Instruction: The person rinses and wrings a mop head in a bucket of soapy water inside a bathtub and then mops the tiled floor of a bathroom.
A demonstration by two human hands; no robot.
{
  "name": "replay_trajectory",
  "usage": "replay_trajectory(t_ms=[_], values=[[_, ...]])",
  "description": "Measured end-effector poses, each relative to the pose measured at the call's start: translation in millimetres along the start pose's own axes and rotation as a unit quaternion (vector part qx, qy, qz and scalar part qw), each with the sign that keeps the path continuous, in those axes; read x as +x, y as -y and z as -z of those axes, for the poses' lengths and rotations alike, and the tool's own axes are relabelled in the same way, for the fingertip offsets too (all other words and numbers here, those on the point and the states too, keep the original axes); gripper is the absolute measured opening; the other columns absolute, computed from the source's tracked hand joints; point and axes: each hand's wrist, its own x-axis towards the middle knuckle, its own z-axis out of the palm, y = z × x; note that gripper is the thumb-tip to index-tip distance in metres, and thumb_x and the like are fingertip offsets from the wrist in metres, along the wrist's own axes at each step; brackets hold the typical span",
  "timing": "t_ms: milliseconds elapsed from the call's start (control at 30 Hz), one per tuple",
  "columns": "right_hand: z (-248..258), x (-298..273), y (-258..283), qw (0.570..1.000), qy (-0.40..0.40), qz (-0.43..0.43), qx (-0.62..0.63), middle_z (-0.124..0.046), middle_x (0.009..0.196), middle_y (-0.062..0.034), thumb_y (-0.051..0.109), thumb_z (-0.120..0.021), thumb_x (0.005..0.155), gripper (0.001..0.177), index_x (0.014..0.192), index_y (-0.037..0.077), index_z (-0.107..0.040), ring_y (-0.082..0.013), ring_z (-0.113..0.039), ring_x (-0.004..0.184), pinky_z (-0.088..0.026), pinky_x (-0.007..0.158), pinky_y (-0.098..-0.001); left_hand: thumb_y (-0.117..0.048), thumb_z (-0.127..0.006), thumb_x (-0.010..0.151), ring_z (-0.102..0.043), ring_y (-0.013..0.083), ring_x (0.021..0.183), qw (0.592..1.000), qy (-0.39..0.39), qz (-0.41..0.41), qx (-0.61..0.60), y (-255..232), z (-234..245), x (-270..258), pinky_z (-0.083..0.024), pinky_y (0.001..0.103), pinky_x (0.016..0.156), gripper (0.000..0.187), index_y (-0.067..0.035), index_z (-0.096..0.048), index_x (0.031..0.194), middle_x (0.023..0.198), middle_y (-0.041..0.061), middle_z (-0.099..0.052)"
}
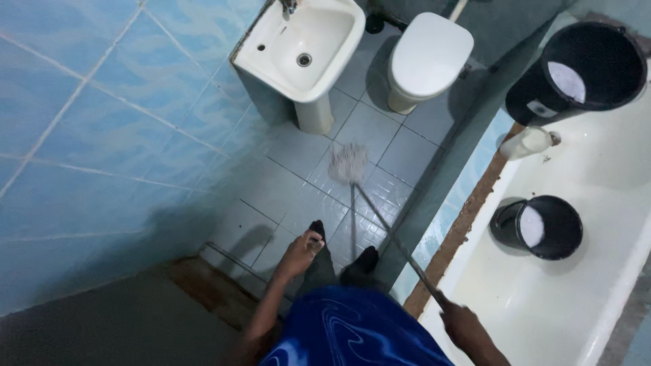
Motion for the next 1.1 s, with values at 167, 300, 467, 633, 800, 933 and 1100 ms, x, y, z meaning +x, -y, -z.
replay_trajectory(t_ms=[167,300,467,633,800,933,1100], values=[[13,-7,-4,0.926,0.018,-0.062,0.372,-0.070,0.076,-0.0147,0.021,-0.061,0.092,0.048,0.139,0.019,-0.059,-0.0264,-0.060,0.063,-0.045,0.054,-0.0378,-0.032,-0.066,0.097,-0.072,0.0283,0.104,0.999,-0.027,-0.023,-0.041,-1,7,10,-0.055,0.040,0.093,0.035,-0.008,-0.064,0.122,0.109,0.015,-0.074],[-8,62,55,0.652,0.136,-0.010,0.746,-0.049,0.066,0.0016,0.017,-0.056,0.104,0.047,0.150,0.007,-0.053,-0.0096,-0.044,0.048,-0.036,0.039,-0.0256,-0.026,-0.065,0.096,-0.072,0.0251,0.103,0.997,-0.030,-0.025,-0.065,-5,2,18,-0.055,0.039,0.090,0.030,-0.007,-0.064,0.119,0.108,0.014,-0.074],[3,203,159,0.720,0.070,0.043,0.689,-0.054,0.072,-0.0110,0.019,-0.061,0.103,0.033,0.129,0.001,-0.054,-0.0232,-0.047,0.050,-0.036,0.041,-0.0380,-0.024,-0.067,0.097,-0.072,0.0263,0.099,0.996,-0.004,-0.088,-0.034,-20,-11,37,-0.055,0.039,0.088,0.027,-0.005,-0.064,0.116,0.105,0.016,-0.074],[5,212,200,0.918,-0.286,0.205,0.185,-0.065,0.084,-0.0284,0.016,-0.066,0.089,0.035,0.122,0.005,-0.058,-0.0483,-0.065,0.073,-0.052,0.064,-0.0572,-0.026,-0.065,0.099,-0.072,0.0274,0.095,0.991,0.017,-0.125,-0.035,-29,-15,46,-0.055,0.039,0.087,0.027,-0.006,-0.061,0.117,0.103,0.016,-0.074],[8,134,119,0.998,-0.043,0.014,0.034,-0.070,0.096,-0.0289,0.015,-0.056,0.097,0.034,0.130,0.007,-0.056,-0.0466,-0.067,0.092,-0.053,0.081,-0.0594,-0.025,-0.070,0.096,-0.072,0.0272,0.103,0.992,-0.003,-0.122,-0.034,-2,-3,56,-0.055,0.038,0.092,0.028,-0.006,-0.063,0.115,0.108,0.015,-0.074],[41,34,21,0.993,-0.034,0.102,0.050,-0.073,0.091,-0.0243,0.027,-0.062,0.094,0.036,0.126,0.011,-0.064,-0.0448,-0.070,0.087,-0.055,0.076,-0.0548,-0.026,-0.067,0.095,-0.072,0.0279,0.102,0.995,-0.009,-0.093,-0.036,15,23,50,-0.055,0.039,0.090,0.027,-0.006,-0.063,0.113,0.107,0.014,-0.074],[79,7,1,0.995,0.063,-0.041,0.063,-0.078,0.090,-0.0232,0.031,-0.064,0.093,0.047,0.138,0.018,-0.062,-0.0409,-0.075,0.087,-0.058,0.081,-0.0495,-0.034,-0.066,0.096,-0.073,0.0289,0.098,0.999,-0.007,-0.012,0.029,30,49,47,-0.056,0.041,0.085,0.031,-0.008,-0.063,0.114,0.103,0.015,-0.073]])
